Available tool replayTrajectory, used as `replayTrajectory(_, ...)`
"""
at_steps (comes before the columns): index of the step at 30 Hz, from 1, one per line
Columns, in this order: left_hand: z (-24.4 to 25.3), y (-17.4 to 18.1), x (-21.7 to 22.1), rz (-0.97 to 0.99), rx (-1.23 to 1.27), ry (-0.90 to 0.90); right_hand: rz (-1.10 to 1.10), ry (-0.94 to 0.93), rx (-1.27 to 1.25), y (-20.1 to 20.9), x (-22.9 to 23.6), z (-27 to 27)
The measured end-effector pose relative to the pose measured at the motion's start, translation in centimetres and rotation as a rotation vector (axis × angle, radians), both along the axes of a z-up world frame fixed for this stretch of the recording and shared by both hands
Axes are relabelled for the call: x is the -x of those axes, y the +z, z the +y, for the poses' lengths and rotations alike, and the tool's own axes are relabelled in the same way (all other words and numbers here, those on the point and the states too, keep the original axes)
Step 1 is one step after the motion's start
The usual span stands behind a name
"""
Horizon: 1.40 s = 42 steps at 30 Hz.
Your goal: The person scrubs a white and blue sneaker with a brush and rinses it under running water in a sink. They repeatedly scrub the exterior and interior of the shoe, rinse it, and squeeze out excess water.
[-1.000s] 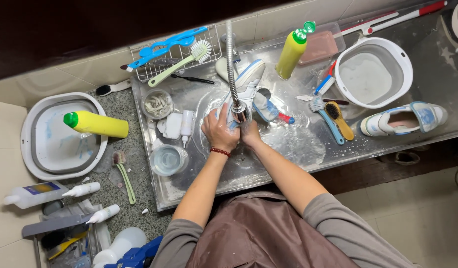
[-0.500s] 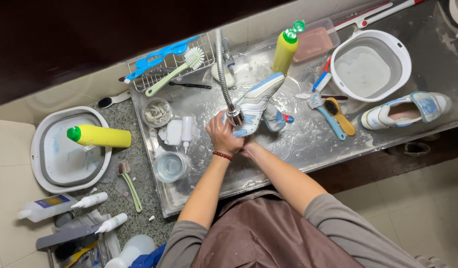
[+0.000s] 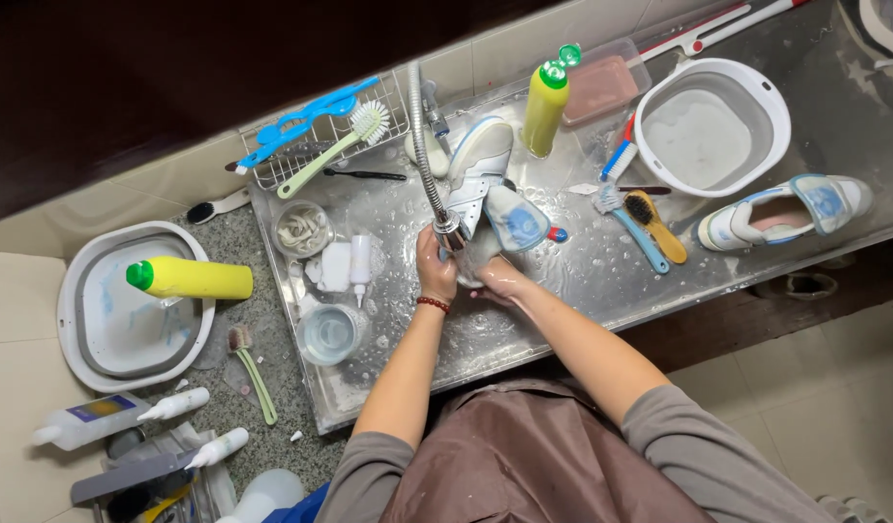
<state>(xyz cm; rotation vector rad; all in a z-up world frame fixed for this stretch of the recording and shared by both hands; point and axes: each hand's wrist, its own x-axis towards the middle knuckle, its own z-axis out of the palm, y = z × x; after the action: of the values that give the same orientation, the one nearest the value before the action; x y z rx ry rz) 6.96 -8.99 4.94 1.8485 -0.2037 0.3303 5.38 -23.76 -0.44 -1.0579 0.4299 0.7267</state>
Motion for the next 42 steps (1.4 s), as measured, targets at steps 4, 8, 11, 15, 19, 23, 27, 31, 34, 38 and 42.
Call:
replayTrajectory(4,-0.6,2.1,0.5,0.082,-0.090,0.022,-0.124,0.105,0.602,-6.2,-1.2,-0.3)
replayTrajectory(8,-0.6,2.3,0.6,0.010,-0.140,0.065,-0.465,0.099,1.024,-5.8,-1.9,-0.9)
replayTrajectory(11,-0.7,2.7,0.3,0.017,-0.135,0.086,-0.454,-0.098,1.100,0.3,-1.1,-0.2)
replayTrajectory(15,0.9,2.2,0.2,0.015,-0.161,0.027,-0.249,-0.186,0.411,2.3,-0.6,-0.6)
replayTrajectory(19,2.0,2.5,0.0,0.005,-0.121,-0.066,-0.074,-0.116,0.022,-3.0,-1.2,-2.9)
replayTrajectory(23,1.6,3.2,-0.1,0.011,-0.074,-0.111,0.144,0.048,-0.261,-1.2,-1.6,-4.0)
replayTrajectory(27,1.3,2.0,-0.1,-0.009,-0.123,-0.072,0.271,-0.026,-0.373,0.8,-1.4,-4.4)
replayTrajectory(31,0.7,2.3,-0.5,-0.002,-0.106,-0.051,-0.111,-0.350,0.386,4.2,-1.7,-3.9)
replayTrajectory(34,1.0,3.0,0.0,0.106,-0.074,-0.137,-0.783,-0.559,0.614,7.1,-2.9,-6.1)
replayTrajectory(38,2.3,-3.7,-0.3,0.316,0.030,-0.257,-0.537,-0.476,0.272,8.3,-6.1,-9.4)
replayTrajectory(42,4.7,-20.6,-1.3,0.564,0.373,-0.394,-0.342,-0.397,-0.133,11.8,-5.6,-9.5)
